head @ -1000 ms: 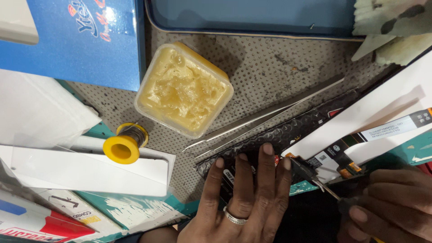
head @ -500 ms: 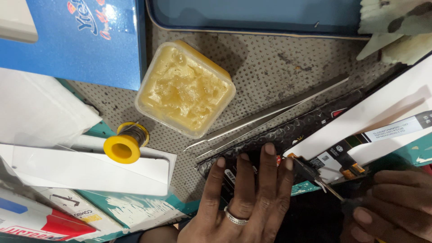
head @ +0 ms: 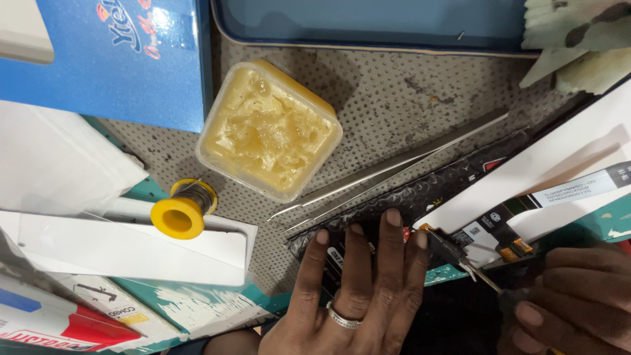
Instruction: The person uses a soldering iron to work on a flexible ribbon cable attached to a white smartphone screen. They then flip the screen over and press the ribbon cable into place on the back of the display.
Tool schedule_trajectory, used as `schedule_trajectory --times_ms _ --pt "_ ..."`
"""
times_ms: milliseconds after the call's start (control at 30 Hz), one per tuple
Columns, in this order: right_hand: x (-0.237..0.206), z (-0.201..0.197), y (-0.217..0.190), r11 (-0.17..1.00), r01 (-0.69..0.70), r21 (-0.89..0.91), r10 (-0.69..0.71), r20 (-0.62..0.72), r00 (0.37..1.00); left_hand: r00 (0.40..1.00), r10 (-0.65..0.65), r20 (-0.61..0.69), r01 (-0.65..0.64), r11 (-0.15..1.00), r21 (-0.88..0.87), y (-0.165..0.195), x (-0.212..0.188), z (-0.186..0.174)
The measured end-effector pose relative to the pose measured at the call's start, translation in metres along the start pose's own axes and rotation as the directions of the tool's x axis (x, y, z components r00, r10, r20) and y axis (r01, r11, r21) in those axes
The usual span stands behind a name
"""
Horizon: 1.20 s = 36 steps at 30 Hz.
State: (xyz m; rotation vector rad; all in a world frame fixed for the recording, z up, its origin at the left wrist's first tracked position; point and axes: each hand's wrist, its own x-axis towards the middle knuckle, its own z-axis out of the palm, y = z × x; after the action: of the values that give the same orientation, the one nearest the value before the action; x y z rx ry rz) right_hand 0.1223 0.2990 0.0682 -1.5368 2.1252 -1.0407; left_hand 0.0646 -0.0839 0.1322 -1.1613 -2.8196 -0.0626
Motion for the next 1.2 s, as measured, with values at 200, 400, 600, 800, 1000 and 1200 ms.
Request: schedule_trajectory --times_ms 200,400,600,800,1000,1200 --pt "-0.013 0.009 -0.01 0.997 -0.048 -0.068 0.044 -0.066 0.997 1.0 0.005 -0.001 -0.005 1.0 -0.008 0.0 -0.001 -0.001" --pt "0.003 0.006 -0.007 1.0 -0.009 -0.024 0.007 -0.098 0.995 1.0 -0.005 0.003 0.005 1.0 -0.01 0.0 -0.002 -0.002" --pt "0.018 0.0 -0.002 0.995 0.088 0.052 -0.082 -0.116 0.99 0.998 -0.04 0.051 0.043 0.998 -0.045 0.005 -0.006 -0.012" --pt "0.033 0.001 -0.02 0.994 -0.059 -0.091 0.024 -0.351 0.936 0.997 -0.031 0.066 0.037 0.995 -0.094 0.016 -0.011 -0.026" --pt "0.056 -0.011 -0.05 0.946 -0.306 -0.106 0.248 -0.374 0.894 0.99 -0.04 0.135 0.059 0.989 -0.138 0.028 -0.018 -0.036" --pt "0.049 -0.02 -0.049 0.971 -0.211 -0.113 0.176 -0.261 0.949 0.988 -0.054 0.141 0.076 0.985 -0.153 0.032 -0.018 -0.039"
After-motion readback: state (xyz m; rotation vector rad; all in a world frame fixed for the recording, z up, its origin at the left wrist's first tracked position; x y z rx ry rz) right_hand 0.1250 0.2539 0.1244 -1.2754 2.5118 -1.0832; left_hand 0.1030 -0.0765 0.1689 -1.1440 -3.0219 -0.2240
